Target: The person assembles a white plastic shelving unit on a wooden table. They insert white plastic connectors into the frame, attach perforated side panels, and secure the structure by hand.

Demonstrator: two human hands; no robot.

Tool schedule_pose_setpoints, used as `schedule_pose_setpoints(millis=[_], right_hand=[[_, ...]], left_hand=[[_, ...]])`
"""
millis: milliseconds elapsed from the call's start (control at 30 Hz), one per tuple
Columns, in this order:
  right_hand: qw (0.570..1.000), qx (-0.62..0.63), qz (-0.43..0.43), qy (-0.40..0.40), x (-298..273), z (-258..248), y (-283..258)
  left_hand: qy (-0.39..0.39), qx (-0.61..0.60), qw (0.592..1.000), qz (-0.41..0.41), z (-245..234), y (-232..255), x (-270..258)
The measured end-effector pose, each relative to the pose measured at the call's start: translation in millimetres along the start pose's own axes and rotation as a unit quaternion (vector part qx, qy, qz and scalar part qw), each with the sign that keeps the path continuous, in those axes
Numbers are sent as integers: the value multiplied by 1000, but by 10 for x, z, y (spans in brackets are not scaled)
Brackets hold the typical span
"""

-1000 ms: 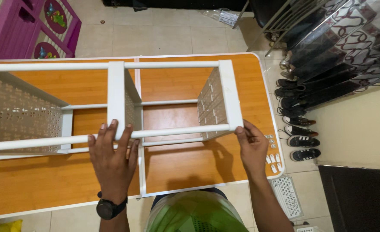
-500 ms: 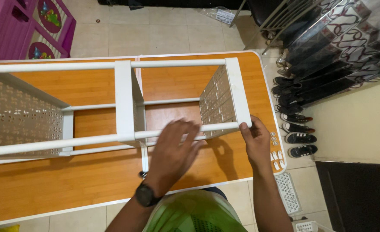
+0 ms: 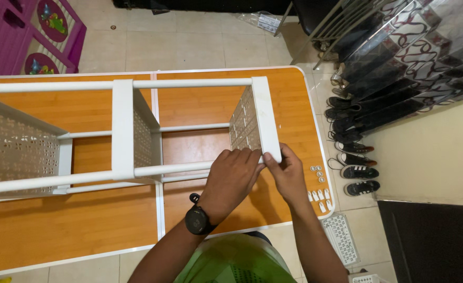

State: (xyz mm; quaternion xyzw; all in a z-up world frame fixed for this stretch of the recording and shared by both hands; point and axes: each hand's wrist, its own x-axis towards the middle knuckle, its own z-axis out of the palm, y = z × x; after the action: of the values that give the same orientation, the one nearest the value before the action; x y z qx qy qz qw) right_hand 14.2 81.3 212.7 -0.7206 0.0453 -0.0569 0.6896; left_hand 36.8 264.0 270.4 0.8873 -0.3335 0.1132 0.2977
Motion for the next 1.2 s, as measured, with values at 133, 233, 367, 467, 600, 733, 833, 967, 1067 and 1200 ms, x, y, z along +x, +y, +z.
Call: schedule_pose_setpoints(millis=[133,233,367,467,600,733,833,967,1067,1200], right_hand=[[1000,-12,-8,-19,5,-3,-24],[999,-34,-16,-27,8,-13,-17],[998,-56,-20,-38,2,-45,-21],[998,-37,-19,-44,8,-45,-37],[998,-19,-15,-50,22,-42,-43],[998,-16,-7,-55,42,-45,-54],[998,-7,-6,-59,59,-54,-50],[998,6,13,-66,85,-77,-14],[998,19,19,-60,99,-92,28],[1000,-20,-1,-20,175,-72,72]], left_hand=[[18,10,1000,12,19,20,11],[24,-12,1000,12,-9,-12,32],[5,-16,1000,21,-45,-37,32],[-3,-13,1000,24,-54,-44,44],[-5,-5,1000,24,-43,-40,47],[-19,3,1000,22,-52,-45,51],[-28,1,999,18,-59,-43,55],[-30,-1,999,16,-58,-48,62],[-23,-5,1000,18,-49,-50,60],[-31,5,999,21,-46,-44,65]])
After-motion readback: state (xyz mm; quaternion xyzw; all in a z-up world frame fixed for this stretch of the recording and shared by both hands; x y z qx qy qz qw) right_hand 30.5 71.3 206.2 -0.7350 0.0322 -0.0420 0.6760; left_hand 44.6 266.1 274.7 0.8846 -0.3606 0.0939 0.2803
